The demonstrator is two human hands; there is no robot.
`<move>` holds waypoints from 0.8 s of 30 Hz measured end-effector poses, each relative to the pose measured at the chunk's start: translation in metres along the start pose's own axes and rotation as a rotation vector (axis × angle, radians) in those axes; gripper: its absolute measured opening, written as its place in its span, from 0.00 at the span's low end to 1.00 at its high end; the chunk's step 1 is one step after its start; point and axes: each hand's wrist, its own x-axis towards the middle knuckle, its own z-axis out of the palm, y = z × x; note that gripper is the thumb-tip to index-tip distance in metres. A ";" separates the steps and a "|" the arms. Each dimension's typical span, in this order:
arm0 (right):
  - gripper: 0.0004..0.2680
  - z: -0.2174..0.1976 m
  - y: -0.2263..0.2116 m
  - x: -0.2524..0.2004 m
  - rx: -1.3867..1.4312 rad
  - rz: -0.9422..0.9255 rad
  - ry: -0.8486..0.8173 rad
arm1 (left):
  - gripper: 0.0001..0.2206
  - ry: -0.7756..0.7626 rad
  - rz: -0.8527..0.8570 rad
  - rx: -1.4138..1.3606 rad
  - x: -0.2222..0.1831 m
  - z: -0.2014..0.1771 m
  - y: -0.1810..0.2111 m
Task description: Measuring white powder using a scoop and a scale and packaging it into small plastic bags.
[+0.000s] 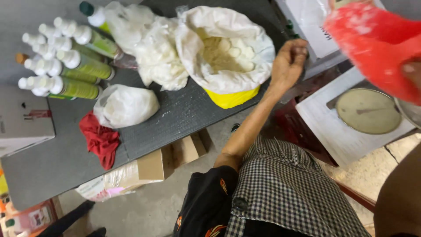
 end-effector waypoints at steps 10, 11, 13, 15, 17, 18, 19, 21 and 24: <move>0.10 0.180 -0.100 0.089 -0.364 -0.252 -0.084 | 0.11 0.549 0.289 -0.096 0.026 -0.232 0.026; 0.10 0.199 -0.094 0.093 -0.361 -0.244 -0.089 | 0.11 0.546 0.280 -0.092 0.024 -0.251 0.015; 0.06 0.235 -0.082 0.102 -0.405 -0.468 -0.069 | 0.11 0.679 0.269 -0.082 0.023 -0.289 -0.007; 0.02 0.262 -0.072 0.113 -0.503 -0.512 -0.083 | 0.11 0.732 0.200 -0.114 0.021 -0.319 -0.055; 0.04 0.283 -0.066 0.127 -0.606 -0.560 -0.093 | 0.11 0.784 0.137 -0.151 0.008 -0.350 -0.134; 0.05 0.293 -0.065 0.133 -0.663 -0.620 -0.075 | 0.11 0.754 -0.020 -0.145 0.006 -0.365 -0.183; 0.06 0.302 -0.063 0.138 -0.715 -0.682 -0.064 | 0.12 0.728 -0.181 -0.135 0.015 -0.375 -0.227; 0.06 0.321 -0.053 0.148 -0.759 -0.707 -0.099 | 0.14 0.666 -0.380 -0.097 0.005 -0.360 -0.249; 0.07 0.334 -0.051 0.156 -0.805 -0.730 -0.230 | 0.17 0.489 -0.621 -0.102 -0.015 -0.330 -0.266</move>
